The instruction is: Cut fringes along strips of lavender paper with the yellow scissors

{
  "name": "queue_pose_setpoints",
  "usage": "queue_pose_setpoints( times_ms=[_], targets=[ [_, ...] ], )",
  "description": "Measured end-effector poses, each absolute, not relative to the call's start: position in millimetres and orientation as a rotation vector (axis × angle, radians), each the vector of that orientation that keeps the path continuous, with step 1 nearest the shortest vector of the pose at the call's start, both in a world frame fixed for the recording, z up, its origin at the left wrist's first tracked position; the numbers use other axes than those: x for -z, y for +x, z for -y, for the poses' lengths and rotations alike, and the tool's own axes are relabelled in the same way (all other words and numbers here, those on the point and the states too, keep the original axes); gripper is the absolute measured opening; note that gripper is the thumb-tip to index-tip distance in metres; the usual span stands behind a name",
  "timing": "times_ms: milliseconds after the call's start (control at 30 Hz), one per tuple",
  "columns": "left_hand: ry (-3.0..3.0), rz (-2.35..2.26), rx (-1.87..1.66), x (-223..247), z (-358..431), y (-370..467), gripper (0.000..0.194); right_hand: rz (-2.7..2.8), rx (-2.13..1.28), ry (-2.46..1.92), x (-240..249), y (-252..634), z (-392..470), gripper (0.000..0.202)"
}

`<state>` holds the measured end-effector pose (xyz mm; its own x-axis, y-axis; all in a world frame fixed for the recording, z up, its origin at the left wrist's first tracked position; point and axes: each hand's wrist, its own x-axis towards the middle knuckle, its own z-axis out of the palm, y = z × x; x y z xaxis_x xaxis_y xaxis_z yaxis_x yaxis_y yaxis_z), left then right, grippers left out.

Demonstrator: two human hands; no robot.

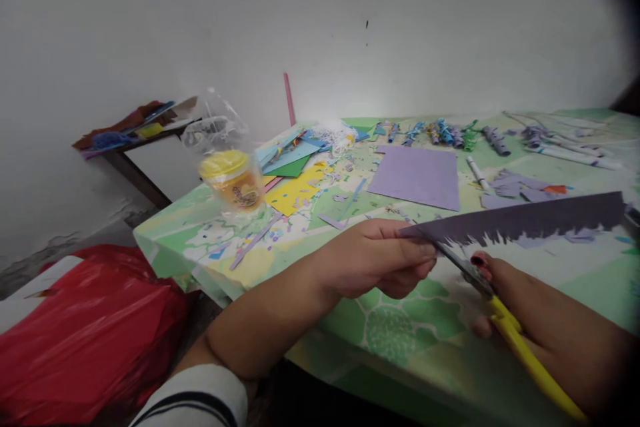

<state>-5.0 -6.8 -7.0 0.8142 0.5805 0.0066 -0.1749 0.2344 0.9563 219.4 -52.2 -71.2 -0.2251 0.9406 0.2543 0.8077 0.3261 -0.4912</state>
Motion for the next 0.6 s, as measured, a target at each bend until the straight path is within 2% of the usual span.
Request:
queue_pose_setpoints(
  times_ms=[133, 300, 600],
  targets=[
    [1.334, -0.402, -0.721, 9.1, 9.9, -4.3, 0.036, 2.117, -0.532, -1.505, 67.7, 221.9, 51.3, 0.033],
    [1.573, -0.563, -0.813, 8.5, 14.1, -7.5, 0.029, 2.127, -0.52, -1.5, 66.7, 224.4, 51.9, 0.039],
    [1.747, -0.674, -0.814, 1.7, 18.7, -9.6, 0.024, 2.168, -0.476, -1.534, 66.0, 230.1, 51.7, 0.038]
  ],
)
